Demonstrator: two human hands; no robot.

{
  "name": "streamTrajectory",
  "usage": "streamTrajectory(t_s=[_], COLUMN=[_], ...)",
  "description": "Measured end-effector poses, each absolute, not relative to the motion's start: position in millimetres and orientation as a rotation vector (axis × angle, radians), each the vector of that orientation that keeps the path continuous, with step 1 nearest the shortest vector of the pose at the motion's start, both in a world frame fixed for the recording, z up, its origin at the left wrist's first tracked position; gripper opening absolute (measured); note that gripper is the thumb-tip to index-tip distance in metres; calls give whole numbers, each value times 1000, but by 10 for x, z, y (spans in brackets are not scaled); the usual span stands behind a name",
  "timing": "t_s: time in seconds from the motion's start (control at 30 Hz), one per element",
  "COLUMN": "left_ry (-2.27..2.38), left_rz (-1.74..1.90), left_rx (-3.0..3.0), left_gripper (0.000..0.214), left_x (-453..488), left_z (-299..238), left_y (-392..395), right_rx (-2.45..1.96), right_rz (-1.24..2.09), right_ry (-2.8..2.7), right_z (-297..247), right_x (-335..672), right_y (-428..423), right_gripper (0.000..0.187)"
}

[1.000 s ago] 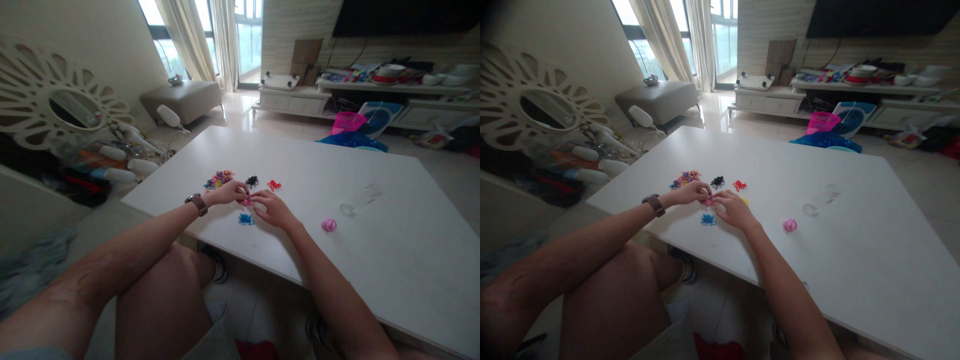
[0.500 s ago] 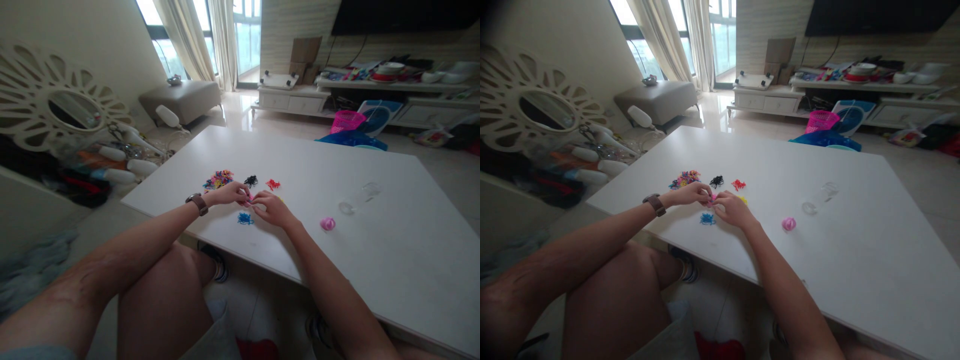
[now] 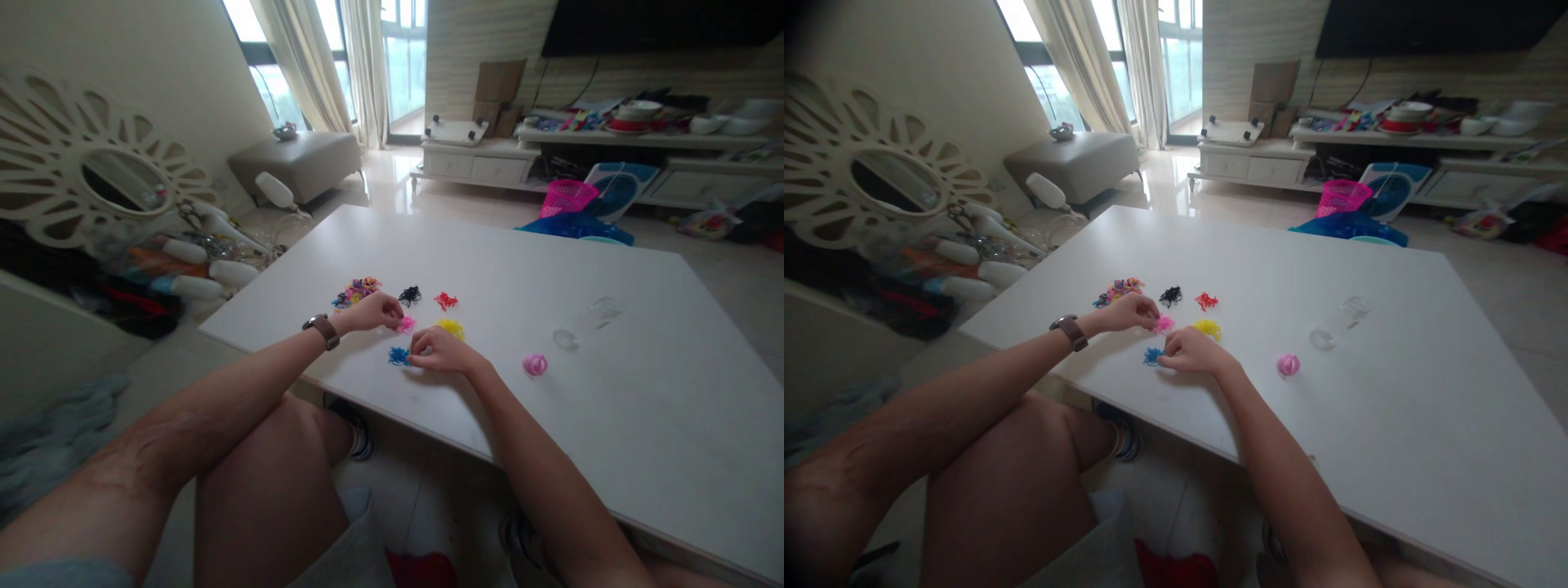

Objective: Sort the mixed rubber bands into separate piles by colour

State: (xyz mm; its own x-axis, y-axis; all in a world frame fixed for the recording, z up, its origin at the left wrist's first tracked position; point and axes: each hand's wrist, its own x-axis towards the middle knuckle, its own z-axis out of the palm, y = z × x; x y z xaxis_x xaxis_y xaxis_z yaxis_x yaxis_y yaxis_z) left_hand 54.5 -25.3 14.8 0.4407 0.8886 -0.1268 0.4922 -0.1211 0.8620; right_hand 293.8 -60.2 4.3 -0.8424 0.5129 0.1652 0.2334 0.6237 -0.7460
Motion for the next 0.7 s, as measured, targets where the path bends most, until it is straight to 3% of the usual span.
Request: streamTrajectory(t_s=[0.4,0.7], left_ry=[1241,1524], left_rz=[517,766], left_rx=[1847,1686], left_gripper=[14,10], left_x=[575,565], left_z=[190,48], left_y=[-273,-40], right_rx=[-629,-681], right_rz=[996,988], right_ry=[-2437,-2424], right_z=[73,85], right_x=[2941,2947], right_y=[-594,-614], right_gripper=[27,21])
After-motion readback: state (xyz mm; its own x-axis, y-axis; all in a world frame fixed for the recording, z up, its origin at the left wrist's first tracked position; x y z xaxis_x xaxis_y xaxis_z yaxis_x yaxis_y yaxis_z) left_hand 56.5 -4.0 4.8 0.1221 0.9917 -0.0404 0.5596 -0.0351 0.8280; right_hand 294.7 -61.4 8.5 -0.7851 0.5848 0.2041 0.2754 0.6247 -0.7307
